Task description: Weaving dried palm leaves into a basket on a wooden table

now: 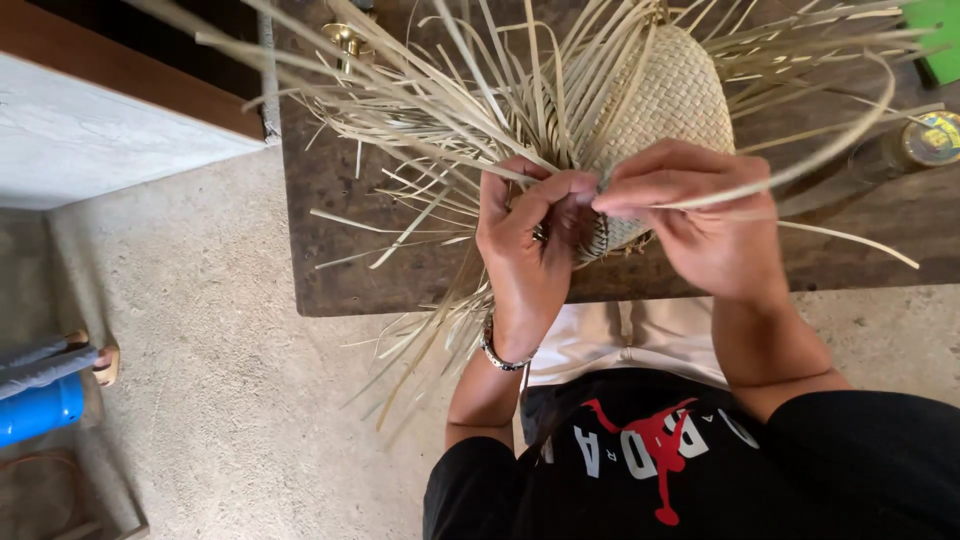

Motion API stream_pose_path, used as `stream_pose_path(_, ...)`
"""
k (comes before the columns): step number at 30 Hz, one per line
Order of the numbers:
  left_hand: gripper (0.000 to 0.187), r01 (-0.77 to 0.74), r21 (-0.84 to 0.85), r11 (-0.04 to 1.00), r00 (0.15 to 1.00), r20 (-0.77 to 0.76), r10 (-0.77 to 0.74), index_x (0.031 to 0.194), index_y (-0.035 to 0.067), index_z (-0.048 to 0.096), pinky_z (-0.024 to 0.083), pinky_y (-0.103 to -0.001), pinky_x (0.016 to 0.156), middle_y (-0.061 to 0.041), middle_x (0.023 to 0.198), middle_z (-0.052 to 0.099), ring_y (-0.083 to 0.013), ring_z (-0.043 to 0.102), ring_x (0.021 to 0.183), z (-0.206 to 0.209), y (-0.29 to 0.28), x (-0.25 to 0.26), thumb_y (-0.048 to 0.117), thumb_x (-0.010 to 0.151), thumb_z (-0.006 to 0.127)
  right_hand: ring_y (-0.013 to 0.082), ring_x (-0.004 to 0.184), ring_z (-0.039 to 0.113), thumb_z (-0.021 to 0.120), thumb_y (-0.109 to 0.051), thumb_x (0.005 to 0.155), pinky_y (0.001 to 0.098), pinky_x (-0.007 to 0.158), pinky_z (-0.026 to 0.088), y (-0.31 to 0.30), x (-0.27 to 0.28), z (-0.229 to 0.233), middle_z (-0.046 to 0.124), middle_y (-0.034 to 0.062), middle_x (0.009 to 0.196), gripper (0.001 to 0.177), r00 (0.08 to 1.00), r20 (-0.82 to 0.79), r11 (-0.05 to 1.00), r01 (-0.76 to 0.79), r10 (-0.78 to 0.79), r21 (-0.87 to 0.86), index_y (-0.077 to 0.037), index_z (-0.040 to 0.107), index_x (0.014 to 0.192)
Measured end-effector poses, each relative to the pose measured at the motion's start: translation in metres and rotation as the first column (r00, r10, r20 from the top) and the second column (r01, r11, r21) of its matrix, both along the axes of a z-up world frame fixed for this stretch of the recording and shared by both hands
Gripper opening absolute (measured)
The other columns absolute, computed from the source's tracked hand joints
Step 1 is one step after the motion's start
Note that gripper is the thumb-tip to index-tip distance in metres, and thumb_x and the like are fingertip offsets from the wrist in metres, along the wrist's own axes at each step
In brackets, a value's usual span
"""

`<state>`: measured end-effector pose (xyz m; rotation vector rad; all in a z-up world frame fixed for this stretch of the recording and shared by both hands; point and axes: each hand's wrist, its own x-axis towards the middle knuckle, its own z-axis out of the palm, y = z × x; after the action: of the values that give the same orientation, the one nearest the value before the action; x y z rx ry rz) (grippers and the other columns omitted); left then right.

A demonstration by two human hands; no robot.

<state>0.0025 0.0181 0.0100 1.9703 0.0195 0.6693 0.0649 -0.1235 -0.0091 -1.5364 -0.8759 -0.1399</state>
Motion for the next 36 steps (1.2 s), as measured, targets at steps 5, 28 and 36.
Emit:
stream_pose_path(5,0.019,0.064,0.01,0.998,0.996,-0.057,-0.063,0.096,0.003,0.062,0.062,-0.025,0.078,-0.011,0.097,0.036,-0.0204,0.06,0.085,-0.002,0.005,0.004,-0.01,0.09,0.05,0.0257,0.069,0.067,0.061,0.014,0.089,0.0261,0.056,0.055,-0.002,0.031,-0.003,0.066,0.0211,0.082,0.011,0.966,0.247,0.995,-0.083,0.07,0.046,0.004,0.065,0.088)
stream_pose_path(28,0.015,0.13,-0.15,0.98,0.987,-0.072,-0.142,0.075,0.011,0.059,0.046,-0.024,0.071,-0.003,0.085,0.052,-0.0102,0.053,0.082,-0.002,0.015,0.013,0.004,0.075,0.072,0.0215,0.076,0.05,0.072,-0.002,0.092,0.0336,0.069,0.033,0.005,0.035,-0.03,0.062,0.0054,0.078,0.008,0.817,0.486,0.938,0.346,-0.311,0.019,-0.006,0.07,0.086)
stream_pose_path(36,0.004,0.139,-0.105,0.985,0.979,-0.136,-0.153,0.088,0.01,0.065,0.046,-0.025,0.069,-0.002,0.086,0.057,-0.0119,0.053,0.081,0.013,0.013,0.007,0.011,0.084,0.065,0.0257,0.079,0.049,0.068,-0.018,0.09,0.0421,0.08,0.024,0.01,0.011,-0.004,0.059,0.0038,0.086,0.011,0.87,0.407,0.949,0.314,-0.279,-0.02,-0.008,0.069,0.086)
